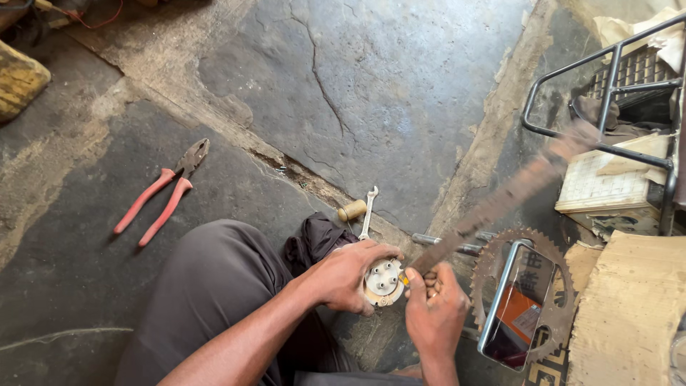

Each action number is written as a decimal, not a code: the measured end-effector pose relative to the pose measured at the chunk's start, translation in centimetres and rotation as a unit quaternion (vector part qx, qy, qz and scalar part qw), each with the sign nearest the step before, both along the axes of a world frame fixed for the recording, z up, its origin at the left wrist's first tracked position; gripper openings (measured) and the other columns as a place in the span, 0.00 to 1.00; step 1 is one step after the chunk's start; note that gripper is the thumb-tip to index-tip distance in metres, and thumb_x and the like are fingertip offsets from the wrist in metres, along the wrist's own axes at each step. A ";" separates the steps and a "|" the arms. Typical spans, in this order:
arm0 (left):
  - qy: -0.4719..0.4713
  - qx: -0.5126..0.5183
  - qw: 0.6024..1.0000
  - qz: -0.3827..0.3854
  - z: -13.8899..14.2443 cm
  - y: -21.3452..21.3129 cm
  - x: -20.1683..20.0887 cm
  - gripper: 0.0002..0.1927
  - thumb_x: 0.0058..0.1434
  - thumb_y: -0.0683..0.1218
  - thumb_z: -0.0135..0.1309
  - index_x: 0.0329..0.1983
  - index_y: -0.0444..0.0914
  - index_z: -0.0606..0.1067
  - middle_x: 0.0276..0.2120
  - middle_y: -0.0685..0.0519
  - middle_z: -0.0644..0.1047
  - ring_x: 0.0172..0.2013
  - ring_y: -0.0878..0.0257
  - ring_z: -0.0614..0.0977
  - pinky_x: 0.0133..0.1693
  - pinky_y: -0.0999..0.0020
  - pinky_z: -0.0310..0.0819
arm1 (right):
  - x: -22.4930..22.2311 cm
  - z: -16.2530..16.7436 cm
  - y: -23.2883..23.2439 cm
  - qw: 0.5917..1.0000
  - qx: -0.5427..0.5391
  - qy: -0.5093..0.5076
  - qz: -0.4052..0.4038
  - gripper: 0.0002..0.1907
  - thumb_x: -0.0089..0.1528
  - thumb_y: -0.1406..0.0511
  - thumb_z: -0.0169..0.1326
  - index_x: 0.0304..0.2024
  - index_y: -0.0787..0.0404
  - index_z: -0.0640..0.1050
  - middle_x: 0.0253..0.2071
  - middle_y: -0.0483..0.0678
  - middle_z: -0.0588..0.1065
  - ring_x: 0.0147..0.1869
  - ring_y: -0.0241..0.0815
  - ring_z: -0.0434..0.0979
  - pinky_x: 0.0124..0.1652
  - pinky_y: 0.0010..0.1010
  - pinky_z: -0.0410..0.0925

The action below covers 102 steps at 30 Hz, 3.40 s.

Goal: The person sits on the workshop floor holding a round metal plate and files its edge with a flat file, repositioning the plate by hand to work around it. Pliers, a wrench and a sprocket lie on the floor nearby as the filing continues.

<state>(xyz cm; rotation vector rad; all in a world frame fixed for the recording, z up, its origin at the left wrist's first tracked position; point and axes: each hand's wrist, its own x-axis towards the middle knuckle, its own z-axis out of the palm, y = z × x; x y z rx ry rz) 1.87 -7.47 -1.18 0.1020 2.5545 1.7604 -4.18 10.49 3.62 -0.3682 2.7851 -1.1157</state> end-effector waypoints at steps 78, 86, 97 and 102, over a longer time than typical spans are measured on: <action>-0.016 0.033 0.999 0.021 0.6 0.4 0.6 0.53 0.28 0.43 0.72 0.64 0.44 0.69 0.52 0.48 0.76 0.56 0.47 0.78 0.55 0.56 0.73 | 0.3 -2.2 1.8 0.995 -0.051 -0.068 -0.059 0.10 0.61 0.72 0.61 0.30 0.68 0.71 0.22 0.50 0.75 0.23 0.34 0.74 0.24 0.26 0.65; -0.018 0.026 0.999 0.017 0.6 0.5 0.6 0.52 0.29 0.44 0.72 0.64 0.44 0.68 0.52 0.48 0.75 0.55 0.47 0.79 0.54 0.57 0.74 | 0.5 -1.3 0.9 0.997 -0.063 -0.027 -0.045 0.11 0.60 0.70 0.62 0.30 0.66 0.72 0.23 0.48 0.75 0.24 0.33 0.75 0.25 0.27 0.67; -0.007 0.024 0.999 0.032 0.7 0.6 0.7 0.51 0.30 0.45 0.71 0.64 0.45 0.68 0.52 0.49 0.76 0.54 0.48 0.79 0.53 0.57 0.75 | 1.1 0.1 0.7 0.983 0.068 0.168 0.039 0.15 0.57 0.69 0.66 0.27 0.68 0.72 0.23 0.52 0.74 0.24 0.39 0.75 0.27 0.32 0.68; -0.017 0.024 0.999 0.030 0.8 0.5 0.8 0.51 0.31 0.45 0.71 0.64 0.47 0.68 0.50 0.49 0.75 0.53 0.47 0.79 0.51 0.56 0.76 | 1.5 0.4 0.9 0.993 0.060 0.102 0.019 0.14 0.55 0.69 0.66 0.25 0.68 0.73 0.21 0.50 0.76 0.22 0.36 0.76 0.25 0.30 0.68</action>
